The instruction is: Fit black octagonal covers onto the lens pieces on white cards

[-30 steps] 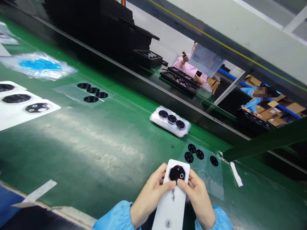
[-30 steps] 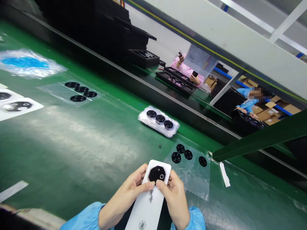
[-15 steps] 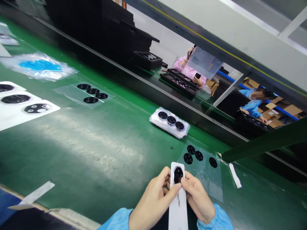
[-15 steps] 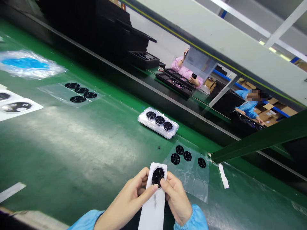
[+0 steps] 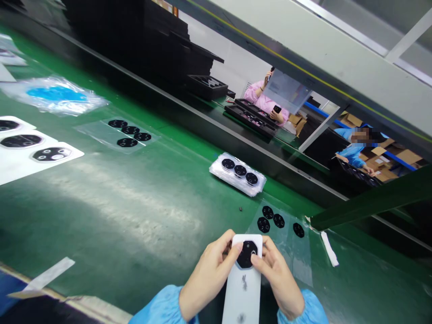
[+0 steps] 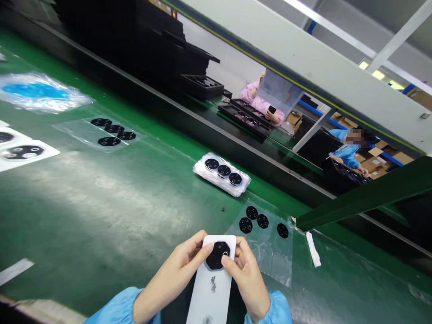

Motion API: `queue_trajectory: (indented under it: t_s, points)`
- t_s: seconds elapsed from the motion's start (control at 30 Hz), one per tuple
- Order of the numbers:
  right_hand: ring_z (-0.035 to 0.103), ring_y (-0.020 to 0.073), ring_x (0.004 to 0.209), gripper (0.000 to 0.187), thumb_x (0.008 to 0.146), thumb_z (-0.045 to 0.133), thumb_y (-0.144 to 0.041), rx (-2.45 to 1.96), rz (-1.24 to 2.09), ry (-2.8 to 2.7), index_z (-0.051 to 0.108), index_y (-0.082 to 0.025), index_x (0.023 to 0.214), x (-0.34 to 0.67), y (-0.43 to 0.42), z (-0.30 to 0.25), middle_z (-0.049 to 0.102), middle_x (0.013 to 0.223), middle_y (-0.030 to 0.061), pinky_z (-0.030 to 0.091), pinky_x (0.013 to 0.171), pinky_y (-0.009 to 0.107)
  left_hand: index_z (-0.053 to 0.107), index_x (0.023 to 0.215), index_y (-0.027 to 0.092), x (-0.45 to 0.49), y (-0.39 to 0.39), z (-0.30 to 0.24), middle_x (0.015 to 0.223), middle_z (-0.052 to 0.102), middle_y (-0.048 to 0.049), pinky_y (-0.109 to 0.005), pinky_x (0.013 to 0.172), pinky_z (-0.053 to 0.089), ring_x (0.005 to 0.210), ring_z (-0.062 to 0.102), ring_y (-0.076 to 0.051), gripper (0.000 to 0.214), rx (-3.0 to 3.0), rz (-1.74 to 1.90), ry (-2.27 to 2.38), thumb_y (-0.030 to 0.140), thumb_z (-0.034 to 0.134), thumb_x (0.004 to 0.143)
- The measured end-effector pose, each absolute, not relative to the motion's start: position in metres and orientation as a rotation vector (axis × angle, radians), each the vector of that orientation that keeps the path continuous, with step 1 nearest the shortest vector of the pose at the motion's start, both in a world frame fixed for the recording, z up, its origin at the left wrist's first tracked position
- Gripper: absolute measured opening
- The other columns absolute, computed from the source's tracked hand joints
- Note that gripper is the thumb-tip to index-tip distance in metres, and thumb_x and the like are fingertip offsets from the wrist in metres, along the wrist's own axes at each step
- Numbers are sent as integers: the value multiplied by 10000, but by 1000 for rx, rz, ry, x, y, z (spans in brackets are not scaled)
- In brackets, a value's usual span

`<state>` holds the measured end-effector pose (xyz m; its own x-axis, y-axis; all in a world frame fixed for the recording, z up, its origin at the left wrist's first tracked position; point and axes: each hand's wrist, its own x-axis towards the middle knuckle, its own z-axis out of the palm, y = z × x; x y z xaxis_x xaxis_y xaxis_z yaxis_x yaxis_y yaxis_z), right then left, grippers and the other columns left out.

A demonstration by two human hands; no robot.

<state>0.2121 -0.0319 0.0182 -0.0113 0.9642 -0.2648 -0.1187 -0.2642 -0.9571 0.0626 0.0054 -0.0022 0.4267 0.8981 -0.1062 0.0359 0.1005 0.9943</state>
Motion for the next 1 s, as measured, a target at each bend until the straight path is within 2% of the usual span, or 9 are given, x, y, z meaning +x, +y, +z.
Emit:
queue_trajectory:
  t_s: [0.07, 0.17, 0.27, 0.4, 0.57, 0.73, 0.9, 1.0]
  points:
    - [552, 155, 705, 331, 752, 635, -507, -1386, 1344, -1055, 558, -200, 846, 213, -29, 21, 591, 766, -2, 425, 666, 260, 358, 670, 208, 63, 8, -5, 637, 389, 47, -215, 528, 325, 598, 391, -119, 342, 1275, 804, 885, 488, 416, 859]
    - [467, 126, 618, 371, 741, 622, -541, -1473, 1297, -1104, 526, -183, 726, 215, -23, 22, 505, 656, -30, 373, 586, 230, 360, 680, 207, 63, 8, -9, 640, 391, 47, -214, 522, 319, 594, 381, -116, 334, 1265, 790, 842, 486, 439, 846]
    - [398, 108, 577, 408, 707, 643, -548, -1510, 1260, -1179, 475, -179, 663, 216, -18, 20, 439, 605, -47, 328, 553, 224, 342, 679, 213, 63, 7, -11, 628, 361, 58, -212, 503, 302, 573, 352, -111, 336, 1308, 759, 869, 490, 446, 839]
    - [357, 105, 573, 409, 730, 619, -525, -1534, 1146, -1277, 431, -184, 605, 215, -17, 19, 386, 582, -54, 298, 545, 227, 340, 659, 212, 61, 9, -8, 613, 323, 66, -213, 508, 292, 570, 334, -110, 352, 1331, 754, 866, 498, 455, 829]
    - [380, 105, 569, 366, 746, 620, -490, -1518, 1251, -1238, 464, -177, 640, 211, -19, 23, 422, 591, -48, 300, 533, 224, 401, 659, 192, 57, 15, 3, 618, 374, 57, -211, 516, 290, 582, 369, -108, 355, 1255, 729, 787, 501, 493, 808]
    - [360, 93, 552, 402, 735, 624, -527, -1536, 1241, -1148, 459, -173, 639, 204, -18, 20, 412, 584, -52, 301, 513, 214, 401, 634, 187, 60, 15, 5, 577, 367, 68, -205, 489, 251, 545, 339, -94, 362, 1118, 759, 796, 485, 551, 774]
    - [448, 117, 622, 381, 823, 510, -554, -1496, 1353, -1090, 509, -179, 755, 209, -23, 18, 474, 670, -26, 375, 562, 225, 392, 637, 193, 60, 17, 0, 577, 387, 66, -201, 496, 284, 548, 352, -96, 346, 1006, 795, 831, 480, 518, 783]
    - [452, 107, 587, 406, 827, 492, -579, -1502, 1485, -1100, 513, -176, 791, 218, -36, 17, 488, 664, -26, 370, 547, 222, 385, 631, 198, 59, 19, -2, 591, 406, 61, -207, 522, 316, 569, 377, -103, 339, 944, 832, 867, 471, 512, 787]
